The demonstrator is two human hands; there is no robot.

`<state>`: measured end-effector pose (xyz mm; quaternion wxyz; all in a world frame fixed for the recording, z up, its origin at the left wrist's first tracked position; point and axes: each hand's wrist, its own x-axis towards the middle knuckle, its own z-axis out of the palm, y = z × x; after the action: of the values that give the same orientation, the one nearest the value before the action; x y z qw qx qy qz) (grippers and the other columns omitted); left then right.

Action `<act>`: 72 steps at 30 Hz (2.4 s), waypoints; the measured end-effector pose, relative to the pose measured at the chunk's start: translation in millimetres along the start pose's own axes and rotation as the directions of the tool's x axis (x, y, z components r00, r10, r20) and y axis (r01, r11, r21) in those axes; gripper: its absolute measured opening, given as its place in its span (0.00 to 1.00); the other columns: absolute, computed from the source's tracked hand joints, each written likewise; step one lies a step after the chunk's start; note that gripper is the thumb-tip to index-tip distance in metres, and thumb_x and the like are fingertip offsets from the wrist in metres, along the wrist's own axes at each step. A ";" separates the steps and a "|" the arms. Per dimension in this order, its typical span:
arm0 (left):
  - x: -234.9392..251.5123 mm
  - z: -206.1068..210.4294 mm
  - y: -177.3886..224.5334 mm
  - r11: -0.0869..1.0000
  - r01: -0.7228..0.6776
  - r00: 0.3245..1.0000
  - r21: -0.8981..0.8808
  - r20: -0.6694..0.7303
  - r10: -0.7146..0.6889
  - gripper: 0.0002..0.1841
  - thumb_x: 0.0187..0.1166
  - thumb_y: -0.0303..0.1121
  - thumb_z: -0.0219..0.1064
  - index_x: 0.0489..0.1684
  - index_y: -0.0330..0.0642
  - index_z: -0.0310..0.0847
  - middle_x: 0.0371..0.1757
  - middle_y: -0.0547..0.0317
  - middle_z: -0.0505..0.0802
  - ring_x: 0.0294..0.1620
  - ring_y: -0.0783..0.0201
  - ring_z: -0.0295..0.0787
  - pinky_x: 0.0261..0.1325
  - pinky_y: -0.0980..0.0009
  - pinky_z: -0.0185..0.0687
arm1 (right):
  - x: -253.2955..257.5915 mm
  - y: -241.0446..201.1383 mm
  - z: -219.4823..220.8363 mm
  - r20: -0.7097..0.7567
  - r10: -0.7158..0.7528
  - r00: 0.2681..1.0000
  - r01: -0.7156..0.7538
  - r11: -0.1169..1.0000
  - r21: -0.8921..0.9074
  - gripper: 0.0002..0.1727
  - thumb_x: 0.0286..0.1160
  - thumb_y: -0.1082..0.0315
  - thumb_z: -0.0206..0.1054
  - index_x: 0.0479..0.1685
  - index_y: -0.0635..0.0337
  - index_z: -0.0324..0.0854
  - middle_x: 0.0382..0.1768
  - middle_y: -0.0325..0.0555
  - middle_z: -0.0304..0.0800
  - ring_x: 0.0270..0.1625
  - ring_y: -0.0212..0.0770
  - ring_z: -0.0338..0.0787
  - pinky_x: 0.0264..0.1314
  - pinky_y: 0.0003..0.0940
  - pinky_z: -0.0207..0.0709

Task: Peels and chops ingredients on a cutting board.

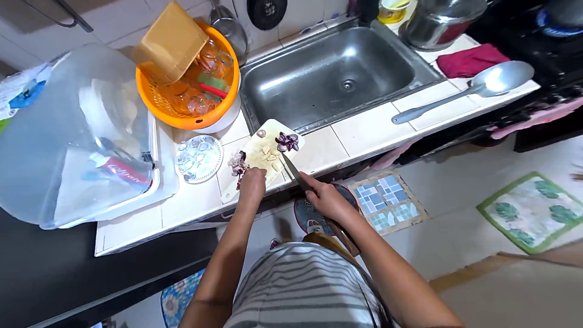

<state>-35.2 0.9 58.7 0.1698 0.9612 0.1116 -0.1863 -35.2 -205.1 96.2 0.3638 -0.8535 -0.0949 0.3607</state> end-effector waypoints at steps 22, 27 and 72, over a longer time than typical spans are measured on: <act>20.2 4.5 19.5 0.991 0.031 0.993 -0.126 -0.113 -0.046 0.16 0.86 0.28 0.61 0.66 0.33 0.86 0.68 0.36 0.88 0.73 0.41 0.82 0.79 0.47 0.71 | -0.3 -5.6 0.3 0.065 -0.024 0.998 0.024 1.000 0.007 0.30 0.92 0.72 0.44 0.94 0.58 0.53 0.65 0.70 0.83 0.56 0.57 0.87 0.64 0.47 0.76; 14.8 -1.4 12.5 0.990 -0.010 0.997 -0.143 -0.073 -0.001 0.18 0.85 0.26 0.63 0.70 0.35 0.84 0.67 0.39 0.89 0.73 0.42 0.83 0.79 0.47 0.70 | -0.7 -17.4 3.9 0.087 -0.029 0.996 0.034 0.998 -0.053 0.31 0.91 0.73 0.45 0.94 0.58 0.52 0.76 0.70 0.77 0.77 0.61 0.80 0.81 0.53 0.66; 16.0 1.2 3.1 0.983 -0.020 0.997 -0.184 -0.083 0.005 0.10 0.84 0.25 0.63 0.49 0.28 0.91 0.58 0.38 0.93 0.65 0.43 0.88 0.74 0.48 0.75 | 35.4 -41.0 1.9 0.239 0.019 0.971 0.085 0.905 -0.418 0.34 0.89 0.76 0.47 0.96 0.54 0.49 0.71 0.72 0.80 0.76 0.70 0.79 0.75 0.64 0.69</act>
<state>-20.2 0.1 52.1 0.2548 0.9489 0.1291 -0.1343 -6.8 -159.6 104.2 0.1612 -0.8611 -0.2284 0.4248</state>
